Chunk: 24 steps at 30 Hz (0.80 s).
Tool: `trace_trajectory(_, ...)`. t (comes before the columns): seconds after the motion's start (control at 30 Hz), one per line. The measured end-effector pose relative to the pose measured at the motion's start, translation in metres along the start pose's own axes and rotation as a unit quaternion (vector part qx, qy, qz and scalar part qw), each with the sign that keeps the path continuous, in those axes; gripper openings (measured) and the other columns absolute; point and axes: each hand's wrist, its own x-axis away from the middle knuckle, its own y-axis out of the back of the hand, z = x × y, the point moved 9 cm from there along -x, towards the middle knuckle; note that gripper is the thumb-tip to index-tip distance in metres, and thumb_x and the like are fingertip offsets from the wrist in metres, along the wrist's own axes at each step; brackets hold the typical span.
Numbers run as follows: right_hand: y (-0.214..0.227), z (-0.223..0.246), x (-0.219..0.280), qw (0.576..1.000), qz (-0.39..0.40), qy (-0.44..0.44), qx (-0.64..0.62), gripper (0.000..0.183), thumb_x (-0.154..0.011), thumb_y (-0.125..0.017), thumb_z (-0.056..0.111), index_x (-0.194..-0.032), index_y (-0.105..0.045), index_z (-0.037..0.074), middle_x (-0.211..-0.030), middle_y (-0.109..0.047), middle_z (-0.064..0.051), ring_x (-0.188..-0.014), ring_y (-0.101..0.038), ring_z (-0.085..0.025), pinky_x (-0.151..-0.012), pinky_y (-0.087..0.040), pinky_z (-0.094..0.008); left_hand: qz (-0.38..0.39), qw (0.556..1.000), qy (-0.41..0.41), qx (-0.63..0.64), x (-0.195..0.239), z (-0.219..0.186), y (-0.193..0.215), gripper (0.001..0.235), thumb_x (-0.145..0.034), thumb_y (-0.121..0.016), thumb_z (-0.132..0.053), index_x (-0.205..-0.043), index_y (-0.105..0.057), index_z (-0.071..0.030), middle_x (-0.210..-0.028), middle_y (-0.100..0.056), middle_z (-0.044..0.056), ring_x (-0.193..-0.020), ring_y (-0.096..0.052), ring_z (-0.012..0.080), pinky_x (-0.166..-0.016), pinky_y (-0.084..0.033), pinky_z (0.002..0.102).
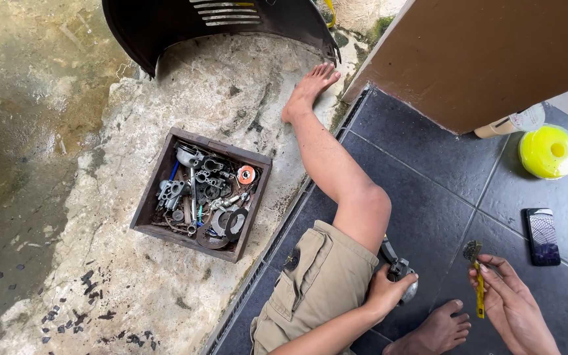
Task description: Disassembling and cleaning a motorcycle engine component using various hand tools while sitting on the floor.
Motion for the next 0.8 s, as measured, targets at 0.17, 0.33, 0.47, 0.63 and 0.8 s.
trace_trajectory(0.17,0.015,-0.011,-0.015,0.999,0.021,0.024,-0.041,0.03,-0.114,-0.033,0.004,-0.142,-0.042,0.0,-0.117,-0.046,-0.022,-0.11,-0.045,-0.025,-0.095,-0.038,-0.042,-0.009,0.999,0.028,0.015,-0.005,0.017,-0.004,0.051,-0.084,-0.073,-0.043,-0.123,-0.064,-0.01,-0.108,-0.071,0.002,-0.097,-0.068,0.0132,-0.087,-0.055,0.024)
trace_trajectory(0.33,0.015,-0.01,-0.008,0.999,0.018,0.009,-0.034,0.028,-0.115,-0.033,0.008,-0.14,-0.044,0.001,-0.118,-0.046,-0.021,-0.109,-0.045,-0.025,-0.092,-0.038,-0.042,-0.007,1.0,0.014,0.016,-0.001,0.007,-0.002,0.047,-0.084,-0.073,-0.041,-0.119,-0.066,-0.009,-0.102,-0.071,0.002,-0.088,-0.069,0.0124,-0.08,-0.056,0.023)
trace_trajectory(0.47,0.025,-0.017,-0.018,0.998,0.032,0.029,-0.042,0.028,-0.116,-0.033,0.008,-0.141,-0.044,0.001,-0.117,-0.048,-0.021,-0.107,-0.047,-0.025,-0.09,-0.04,-0.042,-0.006,0.999,0.016,0.05,-0.005,0.013,-0.004,0.051,-0.086,-0.072,-0.042,-0.123,-0.061,-0.01,-0.106,-0.068,0.001,-0.093,-0.066,0.0102,-0.083,-0.054,0.021)
trace_trajectory(0.63,0.019,-0.019,-0.015,0.998,0.039,0.012,-0.039,0.027,-0.116,-0.033,0.007,-0.139,-0.044,0.001,-0.116,-0.046,-0.021,-0.108,-0.045,-0.026,-0.092,-0.039,-0.044,-0.013,0.999,0.0,0.038,-0.003,0.008,-0.004,0.05,-0.085,-0.072,-0.041,-0.123,-0.062,-0.01,-0.107,-0.069,0.003,-0.095,-0.068,0.0133,-0.086,-0.055,0.024)
trace_trajectory(0.8,0.021,-0.021,-0.017,0.998,0.045,0.012,-0.035,0.027,-0.116,-0.033,0.007,-0.138,-0.045,0.0,-0.113,-0.045,-0.022,-0.104,-0.044,-0.027,-0.089,-0.039,-0.045,-0.007,0.999,0.007,0.041,-0.005,0.009,-0.004,0.052,-0.086,-0.072,-0.042,-0.124,-0.061,-0.009,-0.107,-0.068,0.003,-0.094,-0.067,0.0127,-0.084,-0.054,0.023)
